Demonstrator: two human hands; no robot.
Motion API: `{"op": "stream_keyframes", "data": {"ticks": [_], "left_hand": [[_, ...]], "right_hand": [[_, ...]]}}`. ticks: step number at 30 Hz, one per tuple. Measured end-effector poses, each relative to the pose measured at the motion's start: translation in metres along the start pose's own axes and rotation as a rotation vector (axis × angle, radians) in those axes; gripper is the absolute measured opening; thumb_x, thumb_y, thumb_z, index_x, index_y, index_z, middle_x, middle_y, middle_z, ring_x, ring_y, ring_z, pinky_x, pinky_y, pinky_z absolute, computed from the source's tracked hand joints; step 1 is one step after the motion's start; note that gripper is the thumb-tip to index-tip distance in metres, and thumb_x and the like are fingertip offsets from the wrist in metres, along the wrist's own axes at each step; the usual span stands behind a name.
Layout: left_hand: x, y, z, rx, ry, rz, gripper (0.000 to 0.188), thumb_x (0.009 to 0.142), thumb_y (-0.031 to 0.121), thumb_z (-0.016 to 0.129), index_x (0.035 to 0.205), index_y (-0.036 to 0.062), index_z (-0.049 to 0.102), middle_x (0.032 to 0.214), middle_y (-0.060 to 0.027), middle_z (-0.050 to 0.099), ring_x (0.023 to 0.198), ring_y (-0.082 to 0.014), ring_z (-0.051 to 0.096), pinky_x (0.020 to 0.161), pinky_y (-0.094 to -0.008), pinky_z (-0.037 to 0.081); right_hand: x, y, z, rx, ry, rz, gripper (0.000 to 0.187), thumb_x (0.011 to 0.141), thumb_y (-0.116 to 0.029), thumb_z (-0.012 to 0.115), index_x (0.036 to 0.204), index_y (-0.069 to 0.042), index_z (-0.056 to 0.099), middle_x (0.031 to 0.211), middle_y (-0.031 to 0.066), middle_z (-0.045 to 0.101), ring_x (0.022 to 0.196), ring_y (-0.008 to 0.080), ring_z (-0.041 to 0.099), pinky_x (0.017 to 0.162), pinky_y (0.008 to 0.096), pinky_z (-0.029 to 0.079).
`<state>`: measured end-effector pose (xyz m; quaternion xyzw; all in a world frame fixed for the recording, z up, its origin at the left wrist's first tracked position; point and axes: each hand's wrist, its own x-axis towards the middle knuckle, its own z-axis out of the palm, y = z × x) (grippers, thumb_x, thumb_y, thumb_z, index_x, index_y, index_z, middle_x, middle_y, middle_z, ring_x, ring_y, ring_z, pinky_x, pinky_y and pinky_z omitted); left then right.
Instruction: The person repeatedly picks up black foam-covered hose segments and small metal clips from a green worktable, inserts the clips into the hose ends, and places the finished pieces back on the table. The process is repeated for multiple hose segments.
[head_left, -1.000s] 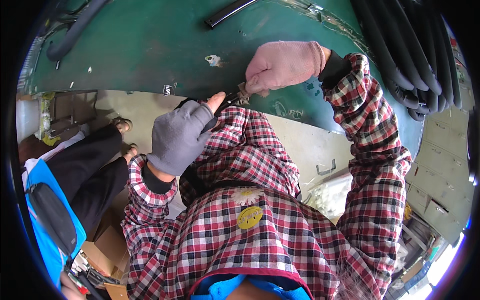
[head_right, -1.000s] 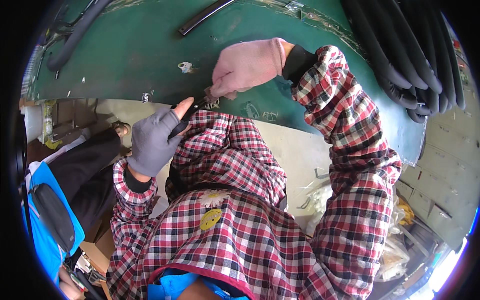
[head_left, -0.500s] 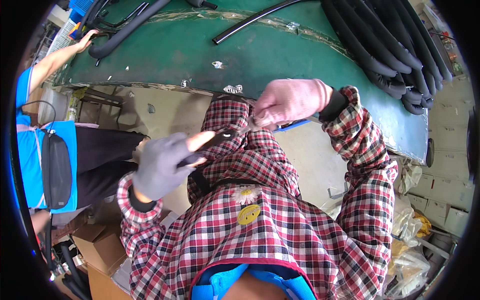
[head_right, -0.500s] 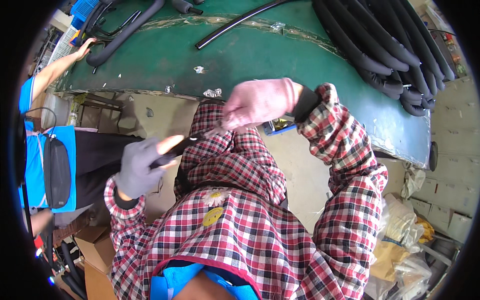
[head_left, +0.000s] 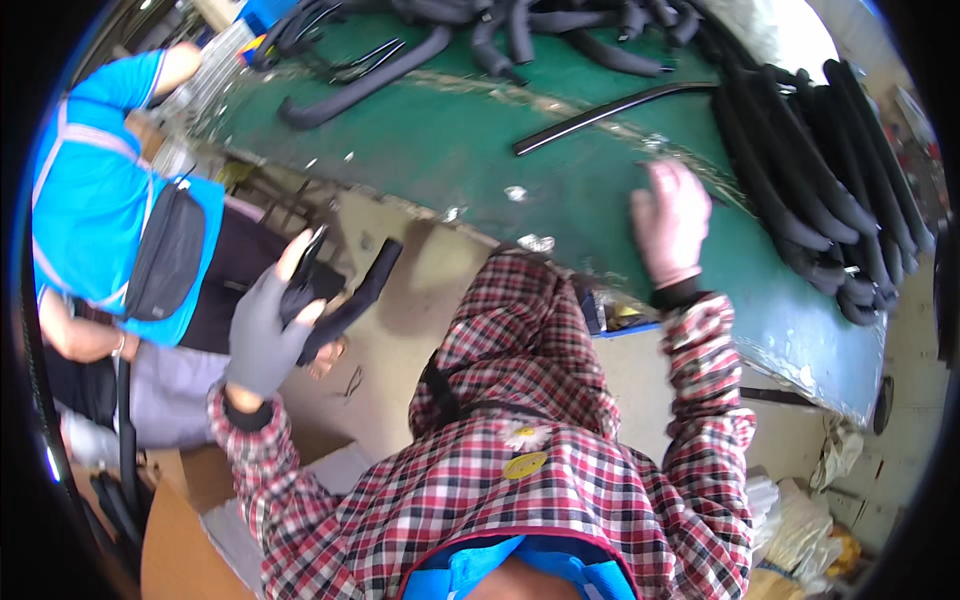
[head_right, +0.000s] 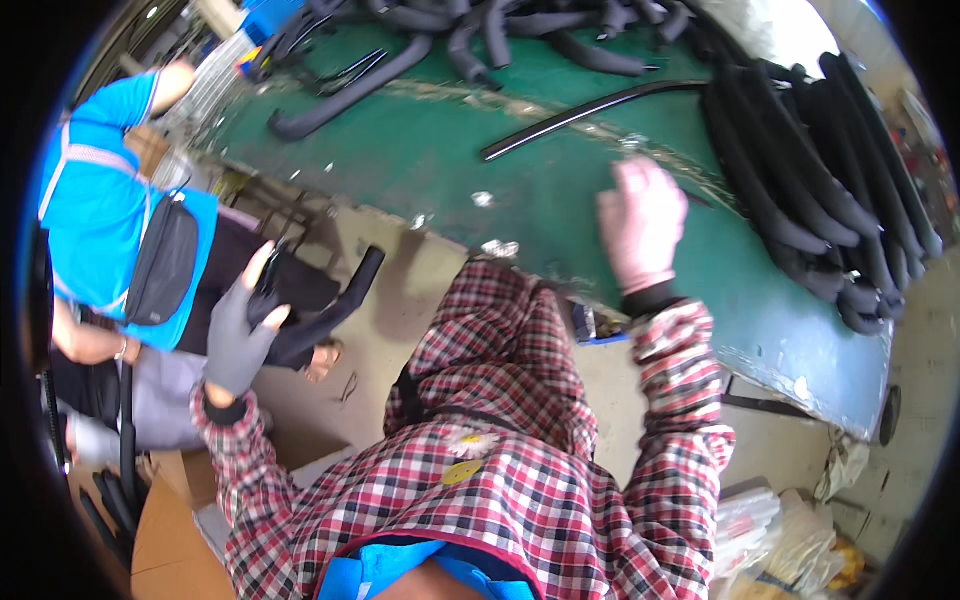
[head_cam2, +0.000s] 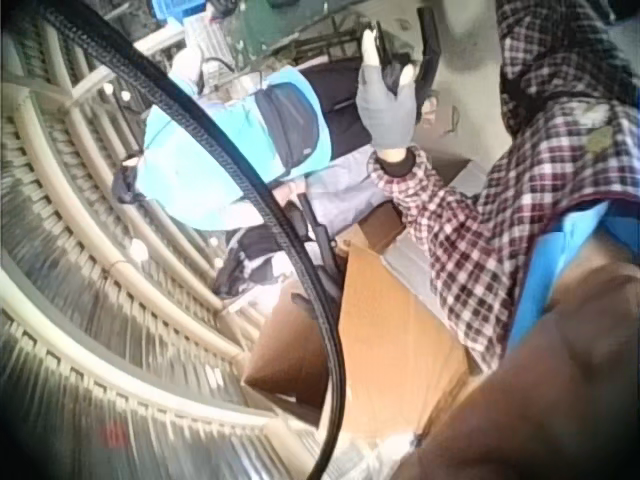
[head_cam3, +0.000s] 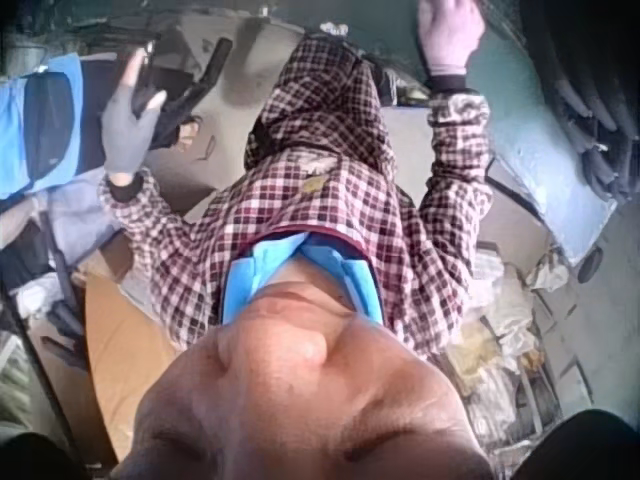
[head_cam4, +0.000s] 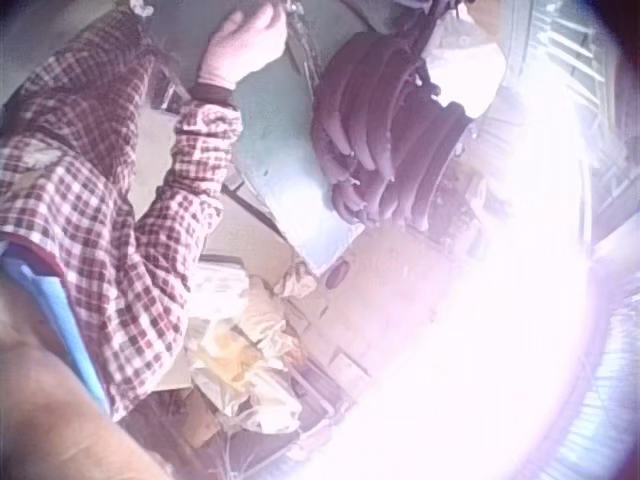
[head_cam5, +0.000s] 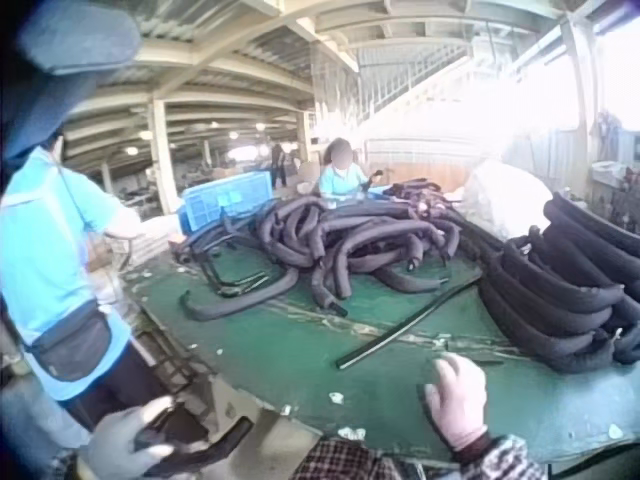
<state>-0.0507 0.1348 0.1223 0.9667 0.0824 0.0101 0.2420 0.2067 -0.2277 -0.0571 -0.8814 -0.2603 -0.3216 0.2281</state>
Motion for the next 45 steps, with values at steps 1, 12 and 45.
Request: {"op": "stream_keyframes", "data": {"ticks": [1, 12, 45], "left_hand": [[-0.002, 0.005, -0.005, -0.016, -0.003, 0.029, 0.069, 0.081, 0.0, 0.065, 0.147, -0.0029, 0.047, 0.139, -0.0222, 0.06, 0.128, -0.0303, 0.059, 0.109, -0.0358, 0.042], [-0.094, -0.082, -0.131, -0.729, 0.32, 0.258, 0.076, 0.103, 0.045, 0.055, 0.158, 0.0008, 0.028, 0.143, -0.0226, 0.051, 0.119, -0.0203, 0.058, 0.088, -0.0307, 0.053], [0.202, 0.035, 0.282, -0.283, 0.419, 0.343, 0.03, 0.081, 0.004, 0.067, 0.111, 0.0038, 0.069, 0.106, -0.0135, 0.064, 0.092, -0.0349, 0.064, 0.08, -0.0452, 0.052]], "right_hand": [[0.004, -0.035, -0.01, 0.19, -0.014, 0.025, 0.03, 0.067, -0.008, 0.072, 0.097, -0.005, 0.069, 0.098, 0.0165, 0.068, 0.095, 0.0367, 0.066, 0.082, 0.0461, 0.054], [-0.037, -0.23, -0.013, 1.126, -0.326, -0.362, 0.08, 0.057, -0.035, 0.086, 0.124, -0.005, 0.055, 0.116, 0.0122, 0.064, 0.114, 0.0299, 0.06, 0.099, 0.0481, 0.046], [0.169, 0.218, -0.19, -0.951, -0.137, -0.028, 0.042, 0.079, -0.02, 0.079, 0.117, -0.006, 0.067, 0.121, 0.01, 0.067, 0.113, 0.0319, 0.062, 0.108, 0.048, 0.042]]}}
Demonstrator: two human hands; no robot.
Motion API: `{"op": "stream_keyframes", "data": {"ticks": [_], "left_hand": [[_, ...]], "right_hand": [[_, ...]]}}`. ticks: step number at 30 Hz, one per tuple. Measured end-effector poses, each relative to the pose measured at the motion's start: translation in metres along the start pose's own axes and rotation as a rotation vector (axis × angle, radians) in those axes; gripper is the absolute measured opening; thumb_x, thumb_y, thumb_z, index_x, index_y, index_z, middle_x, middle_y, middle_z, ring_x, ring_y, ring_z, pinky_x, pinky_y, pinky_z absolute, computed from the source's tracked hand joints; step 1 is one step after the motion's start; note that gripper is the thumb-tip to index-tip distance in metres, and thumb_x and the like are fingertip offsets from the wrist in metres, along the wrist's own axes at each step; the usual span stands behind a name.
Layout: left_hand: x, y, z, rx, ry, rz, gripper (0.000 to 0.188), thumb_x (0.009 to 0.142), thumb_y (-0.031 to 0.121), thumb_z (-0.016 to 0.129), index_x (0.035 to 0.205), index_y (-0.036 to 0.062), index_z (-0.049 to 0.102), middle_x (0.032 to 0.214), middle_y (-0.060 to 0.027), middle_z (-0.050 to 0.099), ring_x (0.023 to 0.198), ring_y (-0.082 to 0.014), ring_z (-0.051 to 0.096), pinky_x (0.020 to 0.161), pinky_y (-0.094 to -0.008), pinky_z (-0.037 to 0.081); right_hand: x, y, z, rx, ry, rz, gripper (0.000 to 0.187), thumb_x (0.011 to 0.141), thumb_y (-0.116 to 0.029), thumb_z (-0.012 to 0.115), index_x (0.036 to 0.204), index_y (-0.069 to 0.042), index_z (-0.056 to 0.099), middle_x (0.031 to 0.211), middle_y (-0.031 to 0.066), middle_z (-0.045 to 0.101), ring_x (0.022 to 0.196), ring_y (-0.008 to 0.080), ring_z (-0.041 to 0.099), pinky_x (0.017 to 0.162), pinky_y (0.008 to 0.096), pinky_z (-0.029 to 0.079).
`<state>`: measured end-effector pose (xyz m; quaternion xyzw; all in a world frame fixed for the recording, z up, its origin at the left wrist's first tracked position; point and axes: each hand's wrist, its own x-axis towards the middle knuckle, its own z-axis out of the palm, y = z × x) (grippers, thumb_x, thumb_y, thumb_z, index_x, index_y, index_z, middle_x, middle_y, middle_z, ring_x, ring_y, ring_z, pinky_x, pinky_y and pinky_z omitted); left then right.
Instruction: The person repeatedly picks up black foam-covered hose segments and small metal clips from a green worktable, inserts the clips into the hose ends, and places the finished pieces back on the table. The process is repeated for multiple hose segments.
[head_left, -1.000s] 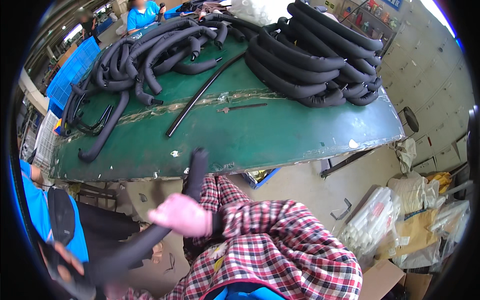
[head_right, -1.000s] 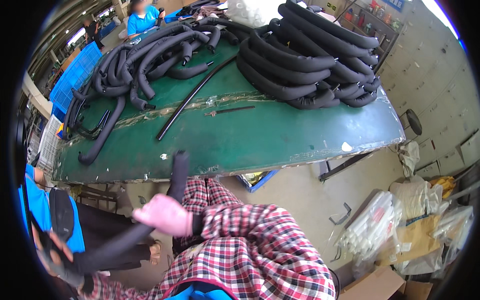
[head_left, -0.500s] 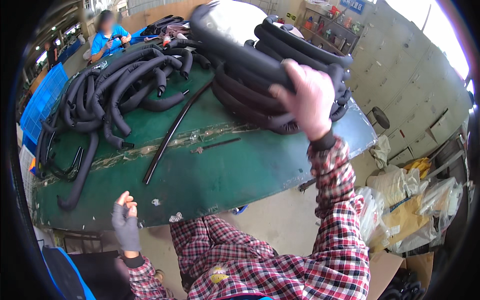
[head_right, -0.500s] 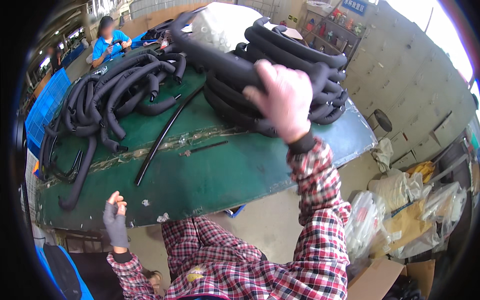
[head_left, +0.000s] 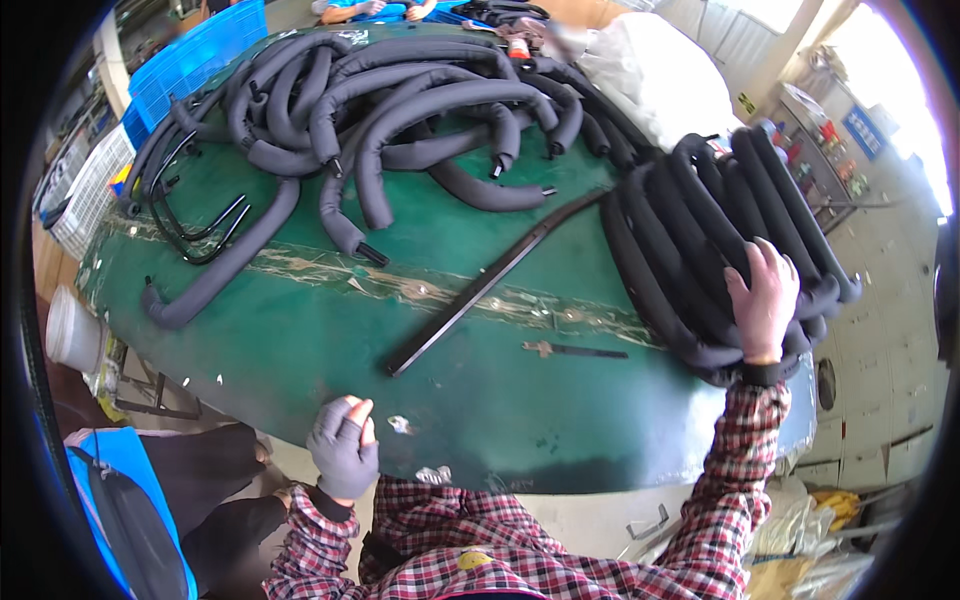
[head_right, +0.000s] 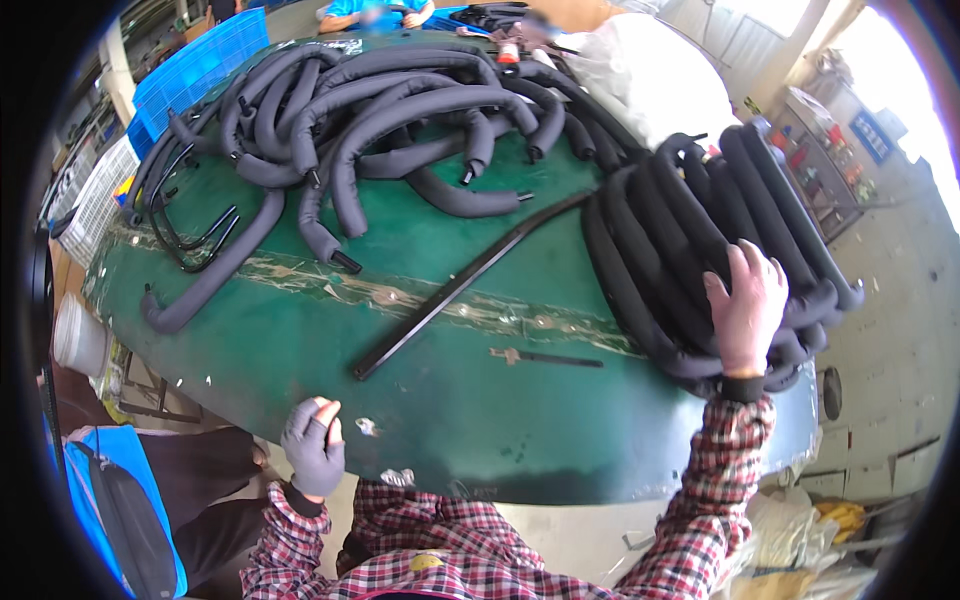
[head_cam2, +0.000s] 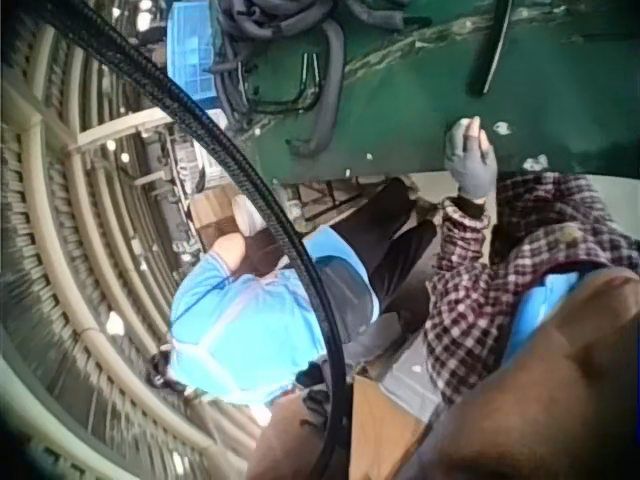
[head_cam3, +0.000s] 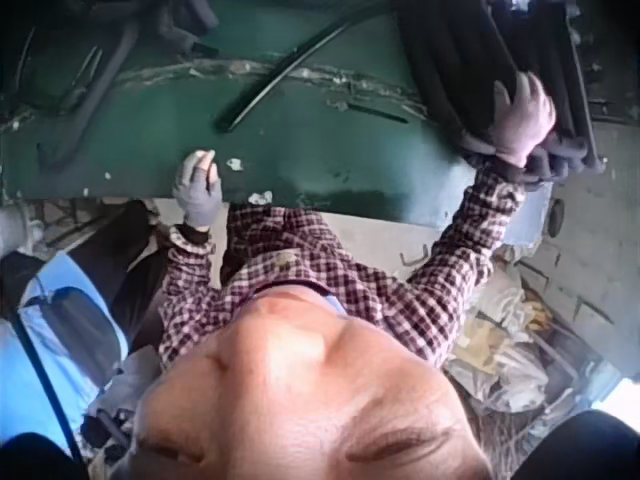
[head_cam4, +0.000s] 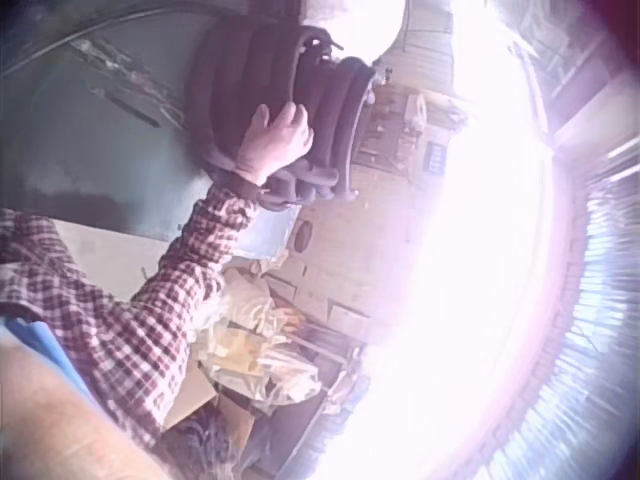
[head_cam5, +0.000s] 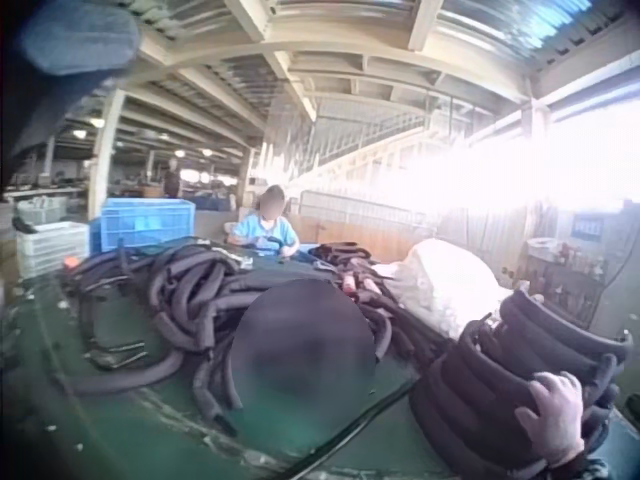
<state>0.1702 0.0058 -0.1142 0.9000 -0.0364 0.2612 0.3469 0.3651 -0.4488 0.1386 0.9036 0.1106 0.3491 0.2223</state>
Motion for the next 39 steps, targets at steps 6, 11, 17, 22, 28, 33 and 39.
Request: {"op": "stream_keyframes", "data": {"ticks": [6, 11, 17, 22, 28, 33, 39], "left_hand": [[-0.007, -0.006, -0.005, 0.029, 0.047, 0.026, 0.031, 0.078, 0.004, 0.066, 0.108, 0.0011, 0.07, 0.099, -0.0163, 0.065, 0.085, -0.0355, 0.064, 0.076, -0.0462, 0.052], [0.002, -0.008, -0.012, 0.032, 0.023, 0.061, 0.036, 0.069, -0.003, 0.067, 0.105, 0.0008, 0.069, 0.096, -0.0147, 0.065, 0.077, -0.0332, 0.065, 0.068, -0.043, 0.053], [0.003, -0.012, -0.026, 0.073, 0.065, 0.03, 0.037, 0.067, -0.002, 0.069, 0.104, 0.0025, 0.069, 0.095, -0.0121, 0.065, 0.077, -0.0326, 0.064, 0.066, -0.0423, 0.052], [-0.001, -0.018, -0.039, 0.123, 0.069, 0.066, 0.043, 0.065, 0.001, 0.071, 0.107, 0.0042, 0.067, 0.104, -0.0111, 0.063, 0.085, -0.0337, 0.064, 0.069, -0.0445, 0.053], [-0.006, -0.019, -0.031, 0.135, 0.087, 0.092, 0.04, 0.069, 0.001, 0.07, 0.109, 0.0075, 0.068, 0.109, -0.0127, 0.064, 0.093, -0.036, 0.064, 0.074, -0.0442, 0.053], [-0.009, -0.026, -0.03, 0.107, 0.145, 0.034, 0.031, 0.089, 0.008, 0.064, 0.119, 0.005, 0.067, 0.105, -0.0161, 0.064, 0.093, -0.0345, 0.065, 0.08, -0.0424, 0.054], [-0.012, 0.049, -0.123, 0.149, 0.539, 0.128, 0.055, 0.094, 0.01, 0.062, 0.144, -0.0029, 0.043, 0.133, -0.0231, 0.053, 0.114, -0.0345, 0.056, 0.097, -0.0443, 0.048]], "right_hand": [[0.072, -0.19, 0.043, 1.113, -0.264, -0.025, 0.035, 0.087, -0.017, 0.075, 0.116, 0.001, 0.067, 0.116, 0.0138, 0.071, 0.109, 0.0304, 0.067, 0.098, 0.0372, 0.051], [0.167, -0.402, 0.138, 2.214, -0.482, 0.437, 0.044, 0.099, -0.033, 0.068, 0.123, 0.002, 0.056, 0.111, 0.0038, 0.059, 0.1, 0.0111, 0.053, 0.092, 0.0254, 0.042], [0.181, -0.478, 0.125, 2.54, -0.747, 0.523, 0.021, 0.097, -0.036, 0.071, 0.088, -0.021, 0.06, 0.073, -0.0092, 0.05, 0.06, 0.0047, 0.045, 0.054, 0.0234, 0.036], [0.157, -0.468, 0.108, 2.509, -0.902, 0.241, 0.024, 0.091, -0.036, 0.076, 0.093, -0.014, 0.066, 0.077, -0.0084, 0.056, 0.06, 0.0076, 0.05, 0.055, 0.026, 0.04], [0.128, -0.433, 0.051, 2.021, -0.413, 0.212, 0.024, 0.086, -0.021, 0.077, 0.095, 0.001, 0.073, 0.081, 0.0083, 0.073, 0.071, 0.0164, 0.066, 0.066, 0.0351, 0.051], [0.076, -0.384, -0.024, 1.857, -0.211, 0.034, 0.025, 0.08, -0.02, 0.073, 0.096, -0.002, 0.068, 0.085, 0.016, 0.071, 0.079, 0.0299, 0.068, 0.074, 0.0413, 0.053], [-0.059, -0.346, -0.126, 1.526, -0.062, -0.47, 0.022, 0.071, -0.014, 0.068, 0.09, -0.005, 0.061, 0.084, 0.0171, 0.063, 0.086, 0.039, 0.063, 0.076, 0.0473, 0.051]]}}
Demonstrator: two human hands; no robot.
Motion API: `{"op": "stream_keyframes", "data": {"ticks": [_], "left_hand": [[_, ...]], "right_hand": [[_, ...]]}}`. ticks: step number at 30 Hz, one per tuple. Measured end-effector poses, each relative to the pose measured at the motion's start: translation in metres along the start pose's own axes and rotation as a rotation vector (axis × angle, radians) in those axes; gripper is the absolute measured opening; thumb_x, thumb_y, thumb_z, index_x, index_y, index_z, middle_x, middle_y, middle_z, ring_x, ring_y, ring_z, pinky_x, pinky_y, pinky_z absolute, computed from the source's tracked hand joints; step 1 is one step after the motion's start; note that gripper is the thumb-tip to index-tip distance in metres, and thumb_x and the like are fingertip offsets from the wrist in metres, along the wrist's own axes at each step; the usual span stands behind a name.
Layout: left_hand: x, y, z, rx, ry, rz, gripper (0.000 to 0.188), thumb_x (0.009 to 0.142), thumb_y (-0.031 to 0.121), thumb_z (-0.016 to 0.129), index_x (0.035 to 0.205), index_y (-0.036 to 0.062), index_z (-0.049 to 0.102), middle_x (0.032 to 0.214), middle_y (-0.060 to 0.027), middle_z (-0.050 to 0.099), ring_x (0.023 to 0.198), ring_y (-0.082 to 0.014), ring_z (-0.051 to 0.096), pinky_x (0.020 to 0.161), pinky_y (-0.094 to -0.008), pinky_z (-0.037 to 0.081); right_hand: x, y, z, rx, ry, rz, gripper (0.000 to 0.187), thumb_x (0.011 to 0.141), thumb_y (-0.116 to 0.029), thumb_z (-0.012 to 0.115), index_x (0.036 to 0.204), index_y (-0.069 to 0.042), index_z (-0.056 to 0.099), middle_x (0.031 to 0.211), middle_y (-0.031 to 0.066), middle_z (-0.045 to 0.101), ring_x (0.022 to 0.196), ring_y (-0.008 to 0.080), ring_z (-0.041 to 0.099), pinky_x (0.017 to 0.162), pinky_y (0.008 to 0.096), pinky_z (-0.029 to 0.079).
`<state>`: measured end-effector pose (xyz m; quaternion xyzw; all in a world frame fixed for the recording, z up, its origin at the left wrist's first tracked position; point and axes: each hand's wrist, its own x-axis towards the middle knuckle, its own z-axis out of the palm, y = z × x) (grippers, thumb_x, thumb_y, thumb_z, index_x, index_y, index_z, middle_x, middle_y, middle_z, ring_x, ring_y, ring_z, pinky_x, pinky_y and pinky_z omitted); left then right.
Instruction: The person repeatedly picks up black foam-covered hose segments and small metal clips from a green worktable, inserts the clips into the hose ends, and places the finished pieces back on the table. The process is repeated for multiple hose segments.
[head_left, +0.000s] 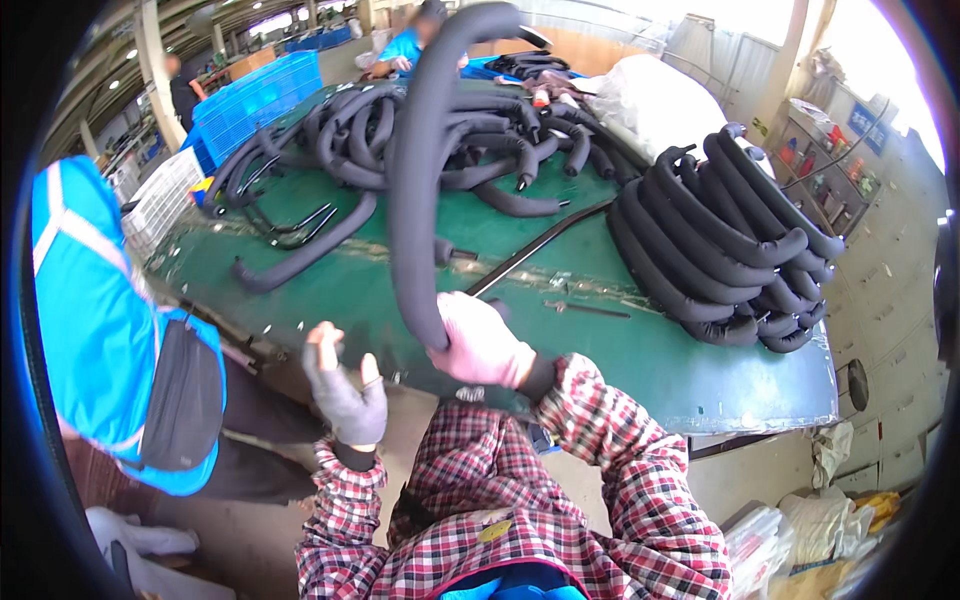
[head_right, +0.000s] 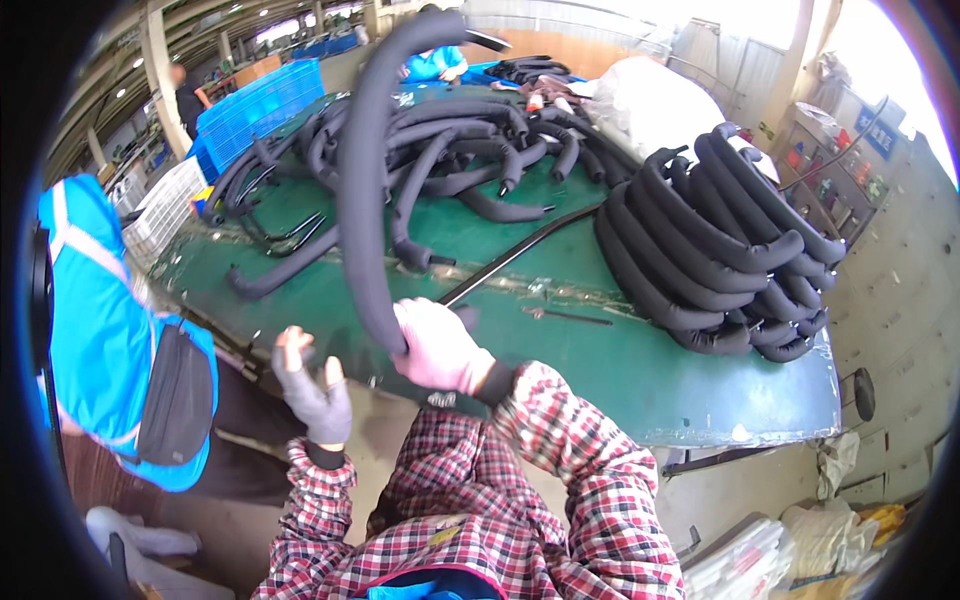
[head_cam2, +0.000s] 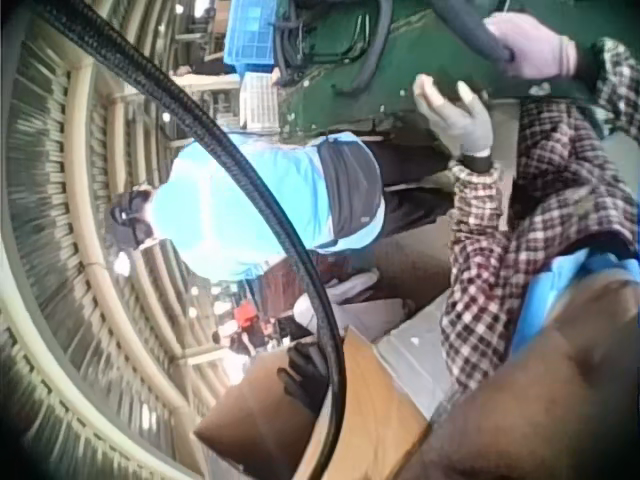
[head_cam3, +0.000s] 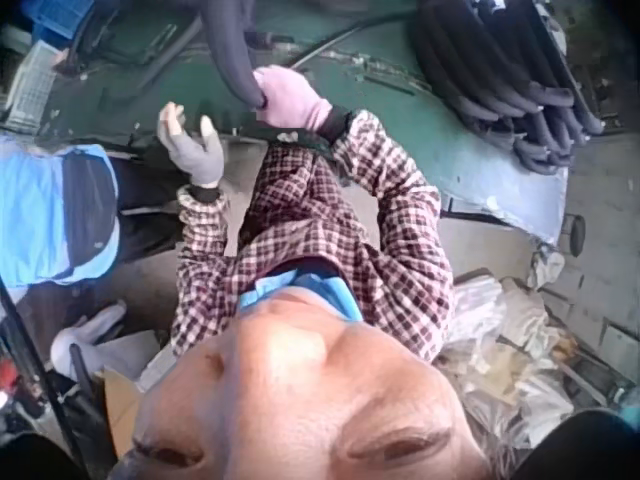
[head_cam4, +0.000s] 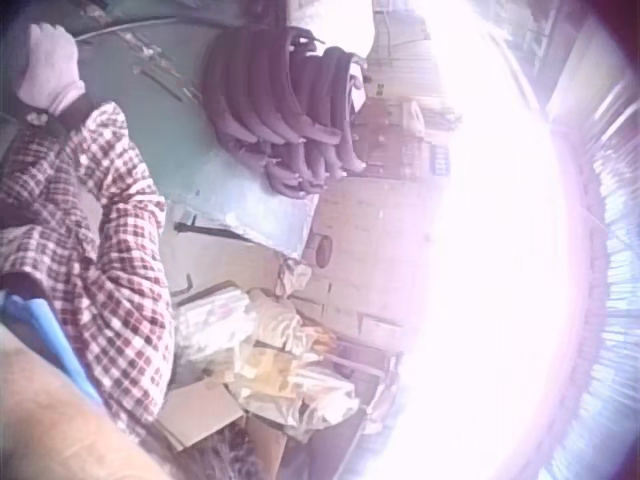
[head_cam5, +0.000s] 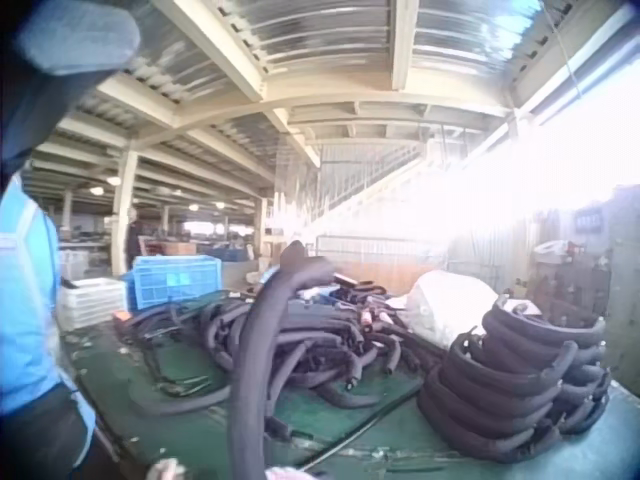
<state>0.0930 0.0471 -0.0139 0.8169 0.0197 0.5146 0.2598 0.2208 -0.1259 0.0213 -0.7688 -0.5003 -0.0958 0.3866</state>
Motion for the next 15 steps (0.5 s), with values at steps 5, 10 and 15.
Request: {"op": "stream_keyframes", "data": {"ticks": [5, 10, 15], "left_hand": [[0.005, 0.056, -0.115, 0.157, -0.255, 0.52, 0.047, 0.092, 0.025, 0.066, 0.129, 0.0023, 0.048, 0.129, -0.0241, 0.056, 0.109, -0.0396, 0.059, 0.096, -0.0576, 0.044], [-0.052, 0.084, -0.114, 0.345, -0.681, 0.4, 0.083, 0.066, 0.014, 0.077, 0.145, 0.0118, 0.051, 0.109, -0.0093, 0.062, 0.095, -0.0271, 0.063, 0.106, -0.0546, 0.041], [-0.111, 0.068, -0.118, 0.134, -0.397, 0.025, 0.05, 0.07, 0.009, 0.082, 0.115, 0.0014, 0.062, 0.091, -0.0172, 0.061, 0.084, -0.0383, 0.062, 0.076, -0.0474, 0.048]], "right_hand": [[-0.076, -0.066, -0.017, -0.29, -0.334, -0.108, 0.025, 0.066, -0.016, 0.071, 0.088, -0.007, 0.065, 0.082, 0.0108, 0.063, 0.082, 0.031, 0.066, 0.075, 0.042, 0.052], [-0.098, -0.116, -0.026, -0.481, -0.37, -0.396, 0.021, 0.071, -0.022, 0.071, 0.088, -0.013, 0.063, 0.077, 0.0006, 0.059, 0.076, 0.0213, 0.063, 0.081, 0.0383, 0.049], [-0.069, -0.135, -0.01, -0.211, 0.117, -0.615, 0.024, 0.074, -0.017, 0.07, 0.096, -0.012, 0.06, 0.101, 0.0062, 0.063, 0.098, 0.0234, 0.064, 0.104, 0.0451, 0.046]]}}
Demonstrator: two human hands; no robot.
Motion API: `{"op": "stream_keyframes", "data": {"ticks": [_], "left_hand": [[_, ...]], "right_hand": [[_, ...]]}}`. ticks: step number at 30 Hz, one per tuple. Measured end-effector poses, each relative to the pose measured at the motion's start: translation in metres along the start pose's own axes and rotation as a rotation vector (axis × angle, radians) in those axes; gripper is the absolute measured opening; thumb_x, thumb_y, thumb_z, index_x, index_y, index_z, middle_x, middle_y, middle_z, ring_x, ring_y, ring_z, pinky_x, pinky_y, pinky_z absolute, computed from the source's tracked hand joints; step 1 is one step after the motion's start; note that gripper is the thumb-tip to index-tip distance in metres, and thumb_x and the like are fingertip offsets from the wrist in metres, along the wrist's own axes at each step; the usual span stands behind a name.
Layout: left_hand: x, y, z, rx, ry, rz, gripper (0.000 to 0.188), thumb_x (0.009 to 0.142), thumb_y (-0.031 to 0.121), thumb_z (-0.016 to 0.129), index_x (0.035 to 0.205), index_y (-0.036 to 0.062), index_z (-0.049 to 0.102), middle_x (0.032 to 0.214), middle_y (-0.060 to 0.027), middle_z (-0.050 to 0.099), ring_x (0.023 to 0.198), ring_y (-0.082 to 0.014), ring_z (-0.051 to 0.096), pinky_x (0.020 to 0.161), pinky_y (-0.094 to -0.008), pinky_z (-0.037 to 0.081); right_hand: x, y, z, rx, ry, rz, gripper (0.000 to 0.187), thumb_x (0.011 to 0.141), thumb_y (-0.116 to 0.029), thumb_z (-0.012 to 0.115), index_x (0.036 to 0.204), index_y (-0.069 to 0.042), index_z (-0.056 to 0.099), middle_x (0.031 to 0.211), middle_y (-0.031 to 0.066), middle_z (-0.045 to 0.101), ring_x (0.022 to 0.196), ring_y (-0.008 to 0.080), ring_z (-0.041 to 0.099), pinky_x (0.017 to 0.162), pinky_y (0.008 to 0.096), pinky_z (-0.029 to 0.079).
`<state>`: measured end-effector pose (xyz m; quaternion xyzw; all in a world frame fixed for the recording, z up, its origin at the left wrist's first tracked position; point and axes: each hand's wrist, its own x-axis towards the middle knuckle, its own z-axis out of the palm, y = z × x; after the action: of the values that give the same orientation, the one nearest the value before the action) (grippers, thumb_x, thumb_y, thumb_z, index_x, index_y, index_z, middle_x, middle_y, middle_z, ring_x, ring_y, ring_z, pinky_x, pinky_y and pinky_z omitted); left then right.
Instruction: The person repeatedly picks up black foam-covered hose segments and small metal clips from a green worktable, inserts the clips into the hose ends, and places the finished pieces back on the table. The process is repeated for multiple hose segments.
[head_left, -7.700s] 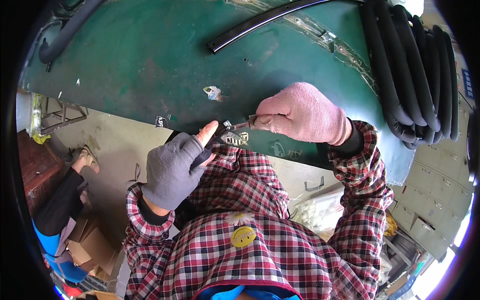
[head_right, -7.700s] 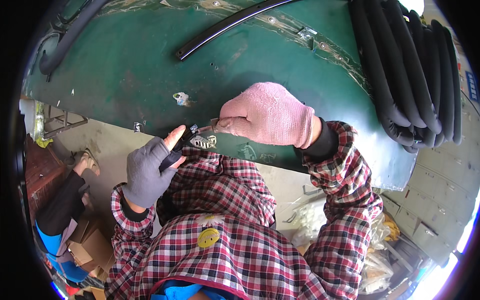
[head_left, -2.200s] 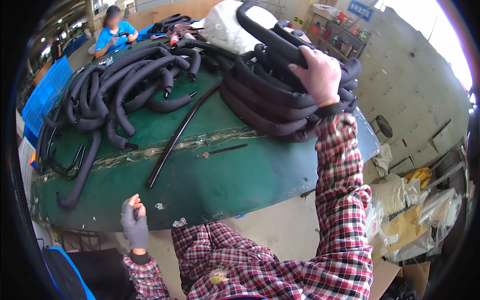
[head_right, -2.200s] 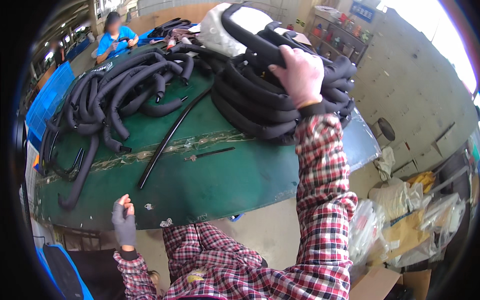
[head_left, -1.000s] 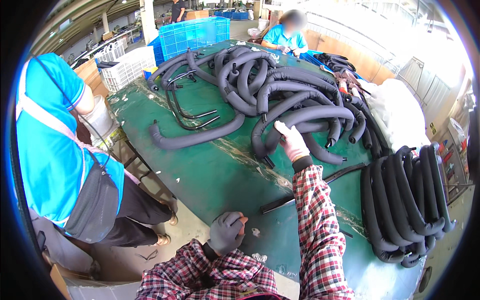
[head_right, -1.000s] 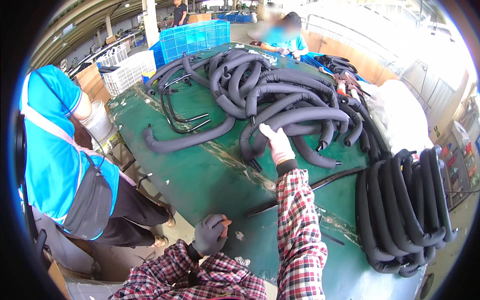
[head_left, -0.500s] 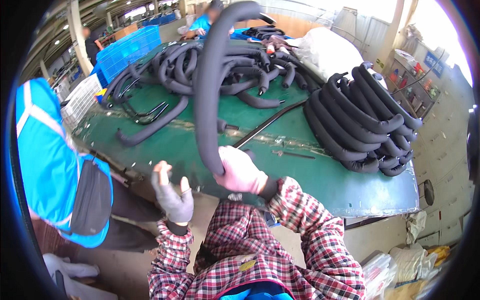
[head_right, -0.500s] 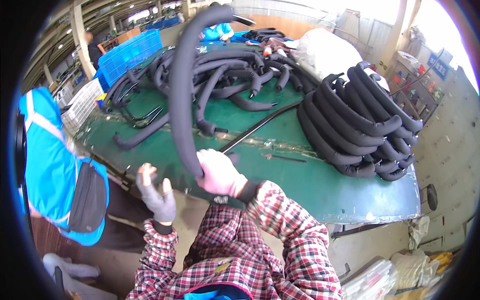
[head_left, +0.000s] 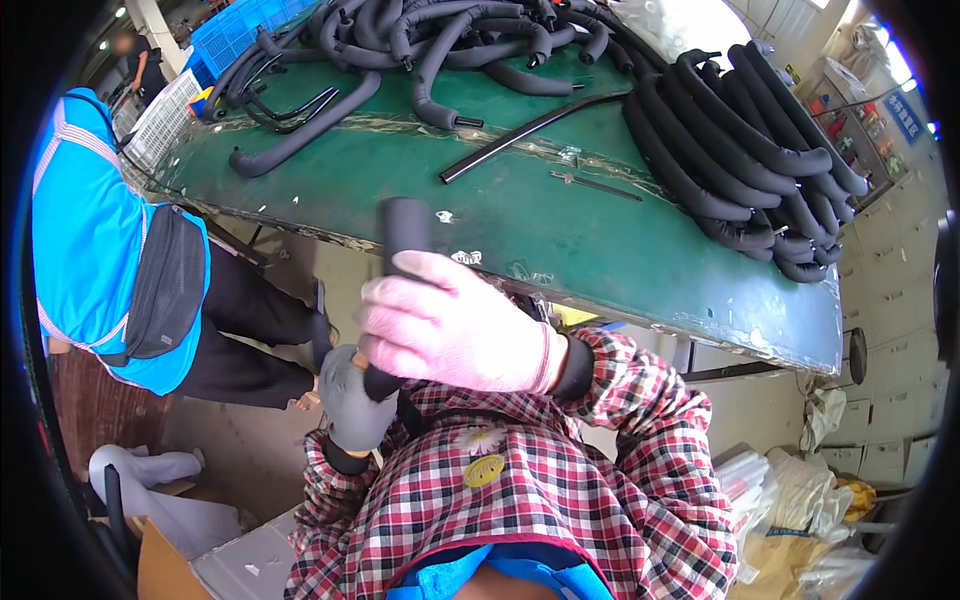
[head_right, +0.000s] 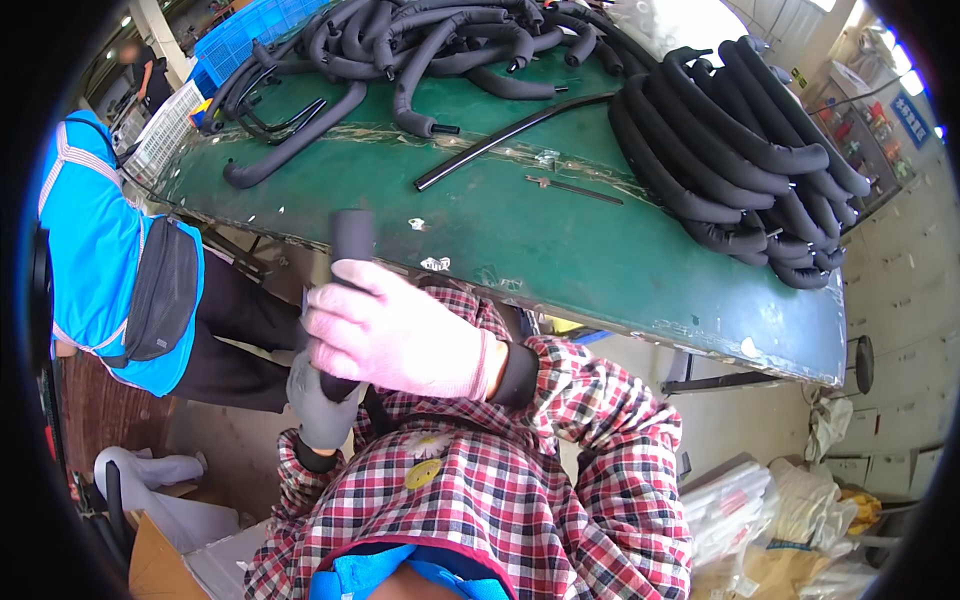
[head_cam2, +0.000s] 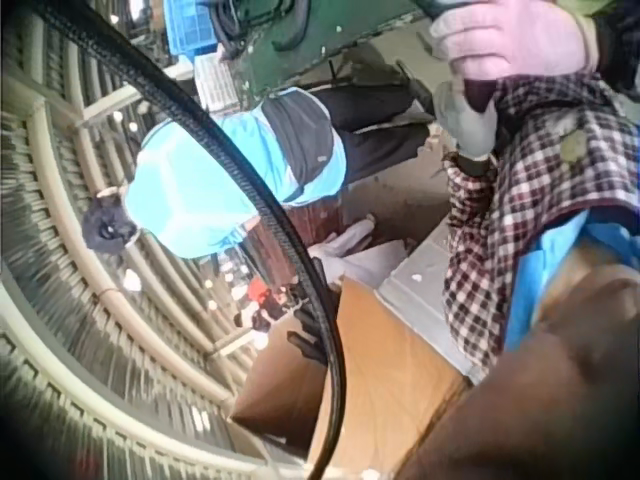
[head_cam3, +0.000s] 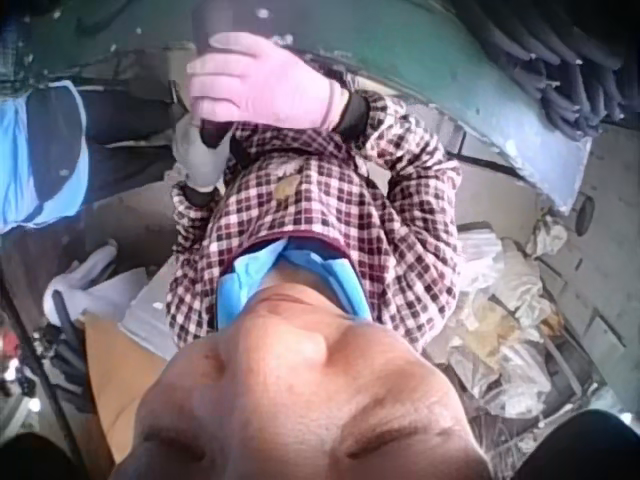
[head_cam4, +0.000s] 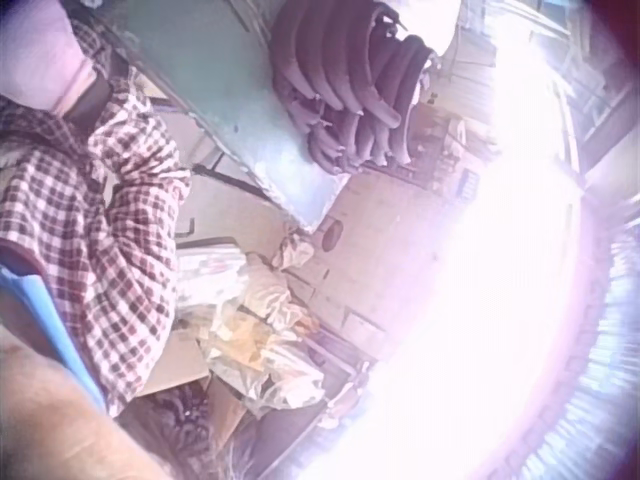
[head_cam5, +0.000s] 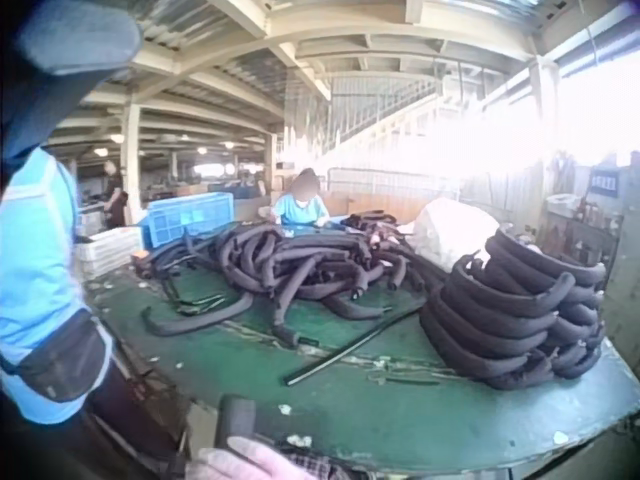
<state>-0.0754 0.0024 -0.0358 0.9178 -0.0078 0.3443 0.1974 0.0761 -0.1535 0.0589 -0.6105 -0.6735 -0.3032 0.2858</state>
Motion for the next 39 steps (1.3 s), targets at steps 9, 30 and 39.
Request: {"op": "stream_keyframes", "data": {"ticks": [9, 30, 39], "left_hand": [[-0.002, -0.012, 0.03, -0.604, 0.175, -0.593, 0.023, 0.082, -0.005, 0.074, 0.103, 0.0007, 0.065, 0.096, -0.0046, 0.069, 0.085, -0.014, 0.064, 0.079, -0.0293, 0.051], [0.096, -0.06, 0.003, -0.944, 0.081, -1.088, 0.029, 0.079, -0.005, 0.059, 0.107, -0.0002, 0.055, 0.078, -0.0053, 0.059, 0.06, -0.0143, 0.058, 0.057, -0.0281, 0.048], [0.074, -0.034, 0.014, -0.876, 0.032, -1.005, 0.019, 0.091, 0.0, 0.063, 0.108, -0.0011, 0.054, 0.084, -0.0075, 0.066, 0.069, -0.0148, 0.066, 0.067, -0.0305, 0.055]], "right_hand": [[-0.099, -0.017, 0.138, 1.253, -0.192, 0.771, 0.091, 0.075, -0.034, 0.086, 0.147, -0.001, 0.042, 0.142, 0.0206, 0.051, 0.136, 0.0343, 0.048, 0.115, 0.0412, 0.038], [-0.141, -0.028, 0.25, 0.966, 0.002, 0.949, 0.017, 0.067, -0.013, 0.077, 0.08, -0.011, 0.067, 0.077, 0.0123, 0.067, 0.078, 0.0367, 0.068, 0.07, 0.0433, 0.054], [-0.147, -0.032, 0.255, 0.949, 0.143, 0.994, 0.021, 0.067, -0.013, 0.079, 0.085, -0.012, 0.067, 0.075, 0.0115, 0.066, 0.076, 0.0359, 0.067, 0.07, 0.0414, 0.053]]}}
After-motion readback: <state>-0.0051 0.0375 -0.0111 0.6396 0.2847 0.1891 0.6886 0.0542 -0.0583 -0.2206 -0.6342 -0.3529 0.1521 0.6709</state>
